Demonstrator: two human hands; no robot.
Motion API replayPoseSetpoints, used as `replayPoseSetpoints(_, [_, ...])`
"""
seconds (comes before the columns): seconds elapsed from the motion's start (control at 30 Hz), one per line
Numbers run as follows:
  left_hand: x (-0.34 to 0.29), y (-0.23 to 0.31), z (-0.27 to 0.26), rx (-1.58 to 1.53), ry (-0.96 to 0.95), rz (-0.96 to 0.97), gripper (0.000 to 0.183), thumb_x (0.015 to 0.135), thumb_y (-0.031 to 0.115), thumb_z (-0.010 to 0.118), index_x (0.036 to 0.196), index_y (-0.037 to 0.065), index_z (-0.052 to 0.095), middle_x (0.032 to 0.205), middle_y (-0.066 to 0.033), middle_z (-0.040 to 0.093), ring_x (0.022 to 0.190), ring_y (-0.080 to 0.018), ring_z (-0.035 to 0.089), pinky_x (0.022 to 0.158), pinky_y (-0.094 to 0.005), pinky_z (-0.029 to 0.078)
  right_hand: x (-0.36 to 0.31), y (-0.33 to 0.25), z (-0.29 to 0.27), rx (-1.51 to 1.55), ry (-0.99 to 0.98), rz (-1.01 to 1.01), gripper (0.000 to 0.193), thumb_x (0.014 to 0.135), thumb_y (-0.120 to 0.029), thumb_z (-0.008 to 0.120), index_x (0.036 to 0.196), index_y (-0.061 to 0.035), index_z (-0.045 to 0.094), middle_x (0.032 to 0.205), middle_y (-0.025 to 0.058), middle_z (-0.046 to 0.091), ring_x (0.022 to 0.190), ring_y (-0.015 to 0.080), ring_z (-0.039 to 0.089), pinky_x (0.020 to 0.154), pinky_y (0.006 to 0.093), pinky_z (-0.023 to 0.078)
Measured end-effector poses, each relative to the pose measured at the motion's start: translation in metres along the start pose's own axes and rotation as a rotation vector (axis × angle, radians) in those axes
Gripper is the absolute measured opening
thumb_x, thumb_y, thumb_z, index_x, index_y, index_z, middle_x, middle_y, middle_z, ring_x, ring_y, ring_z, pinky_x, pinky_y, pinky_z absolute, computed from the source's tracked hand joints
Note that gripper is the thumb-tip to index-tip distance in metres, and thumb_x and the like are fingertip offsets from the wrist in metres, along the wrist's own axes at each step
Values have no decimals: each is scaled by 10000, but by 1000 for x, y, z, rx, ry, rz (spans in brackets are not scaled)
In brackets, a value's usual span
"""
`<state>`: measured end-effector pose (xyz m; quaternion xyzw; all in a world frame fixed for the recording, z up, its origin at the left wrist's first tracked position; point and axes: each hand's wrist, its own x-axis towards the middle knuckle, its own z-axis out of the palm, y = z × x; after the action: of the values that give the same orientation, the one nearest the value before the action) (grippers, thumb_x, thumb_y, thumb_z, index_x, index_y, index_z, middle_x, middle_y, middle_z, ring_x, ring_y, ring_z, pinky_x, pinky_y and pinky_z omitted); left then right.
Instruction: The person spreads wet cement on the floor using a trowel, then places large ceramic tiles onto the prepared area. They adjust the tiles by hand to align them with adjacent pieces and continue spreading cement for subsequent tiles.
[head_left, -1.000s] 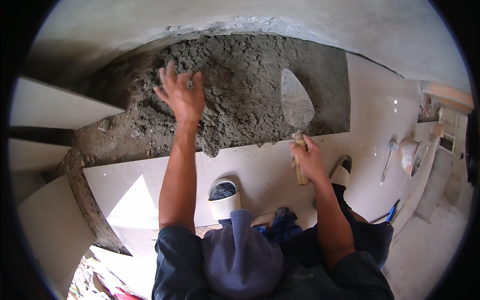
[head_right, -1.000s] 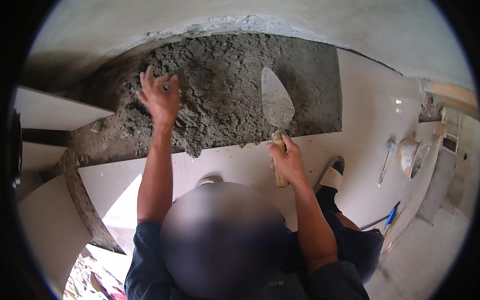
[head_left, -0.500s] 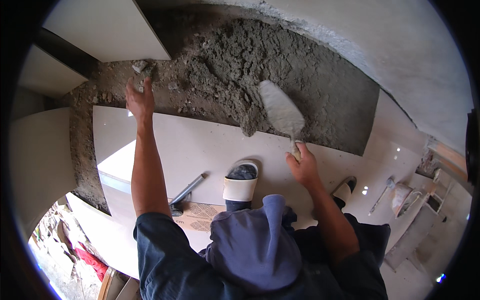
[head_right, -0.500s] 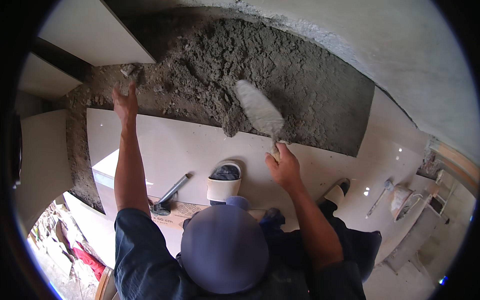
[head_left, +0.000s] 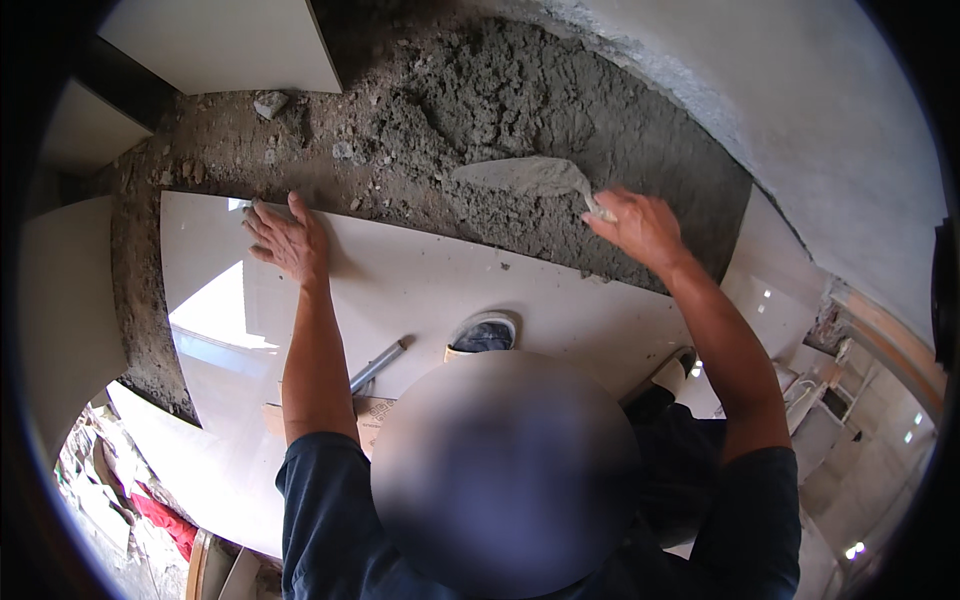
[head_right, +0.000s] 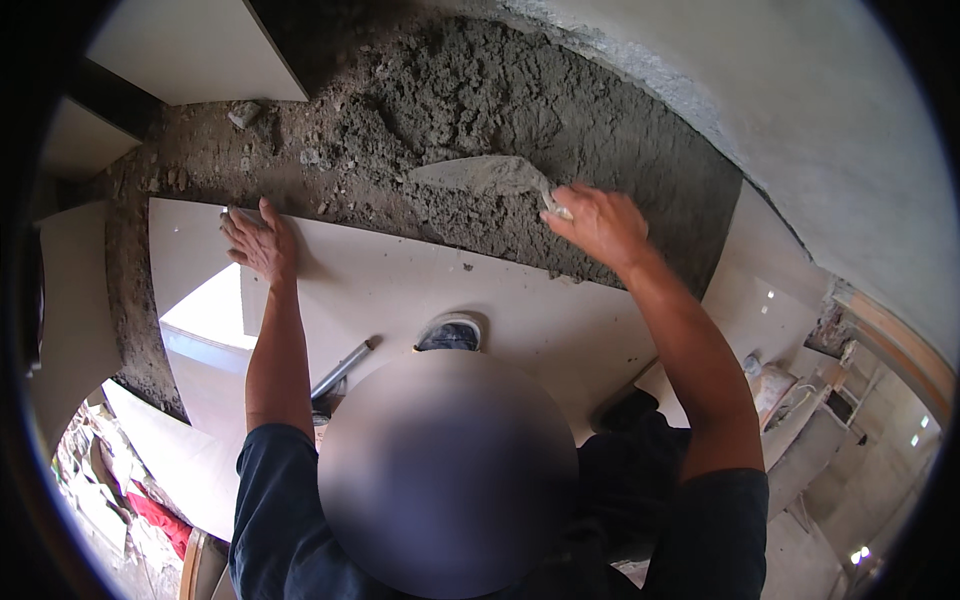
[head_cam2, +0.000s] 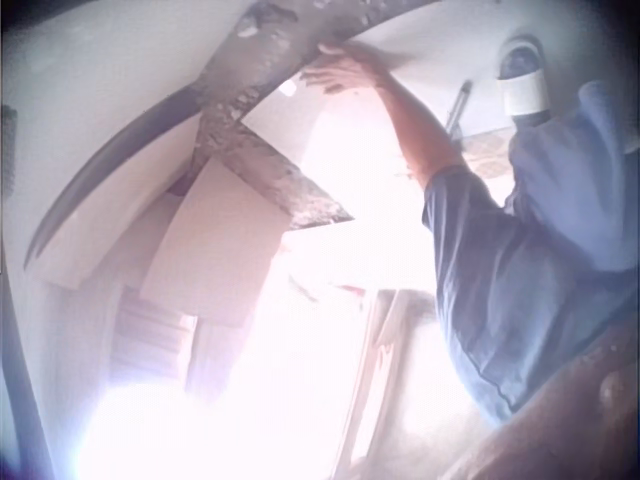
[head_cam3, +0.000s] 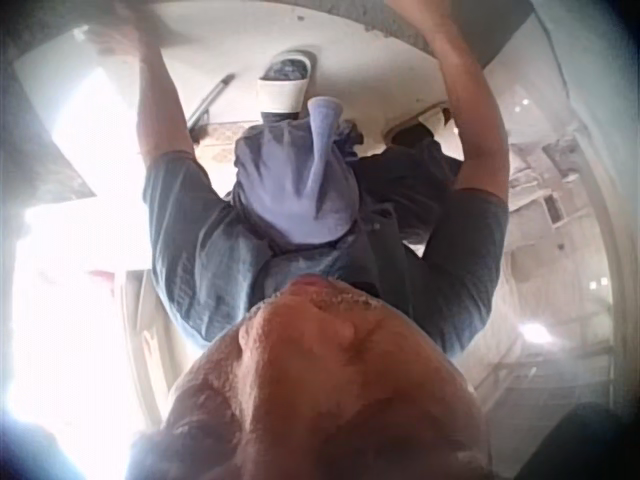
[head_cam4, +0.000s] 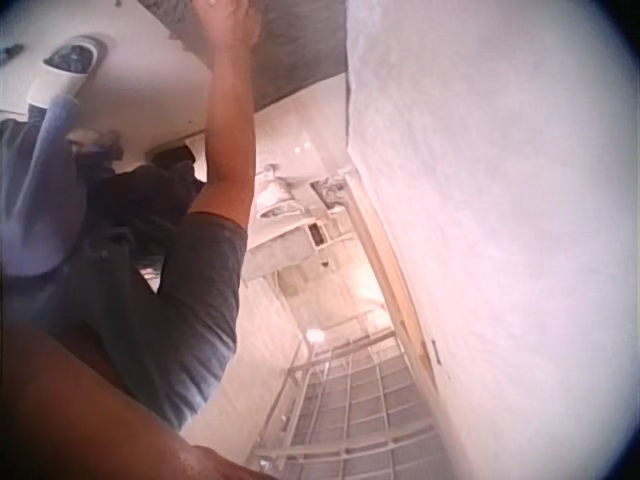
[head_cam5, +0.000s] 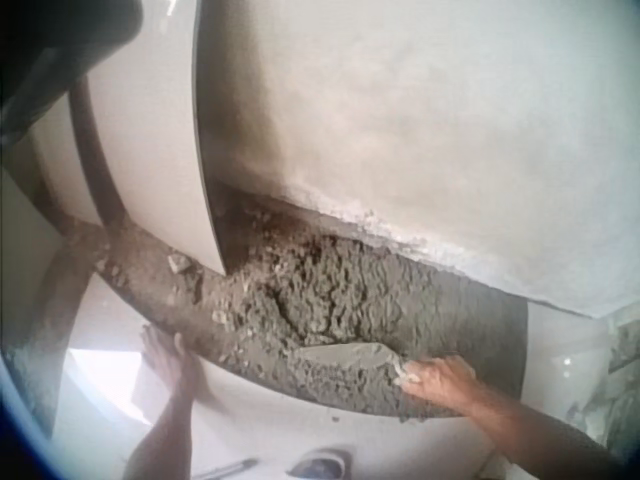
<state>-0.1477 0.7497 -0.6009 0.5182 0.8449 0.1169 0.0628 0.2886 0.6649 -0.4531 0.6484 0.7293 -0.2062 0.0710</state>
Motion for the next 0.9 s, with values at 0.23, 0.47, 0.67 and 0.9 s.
replayPoseSetpoints(0.23, [1,5,-4,37,-29,-18,781,939,604,295,1461,26,232,1534,-163,196,1441,-303,103,1133,-547,65,32,17,-12,-117,-18,74,361,864,-437,599,896,-78,593,821,95,640,759,314,656,672,438,533])
replayPoseSetpoints(0.47, [0,5,-4,43,-22,-10,748,954,579,299,1450,20,259,1526,-166,218,1437,-314,117,1128,-553,81,38,-1,-2,322,39,297,404,911,-428,548,940,-27,584,811,183,638,735,368,642,651,439,501])
replayPoseSetpoints(0.67, [0,0,3,96,30,38,716,960,556,329,1435,24,279,1509,-168,257,1424,-328,162,1112,-573,123,8,-101,40,1538,188,1062,309,936,-367,544,1079,-93,560,883,36,587,627,130,582,465,300,526])
replayPoseSetpoints(0.9, [1,1,3,100,7,38,756,950,602,279,1450,35,257,1520,-170,230,1432,-305,139,1128,-537,75,114,-133,18,1411,-55,669,472,962,-455,456,1063,2,513,715,83,545,530,161,566,459,287,519])
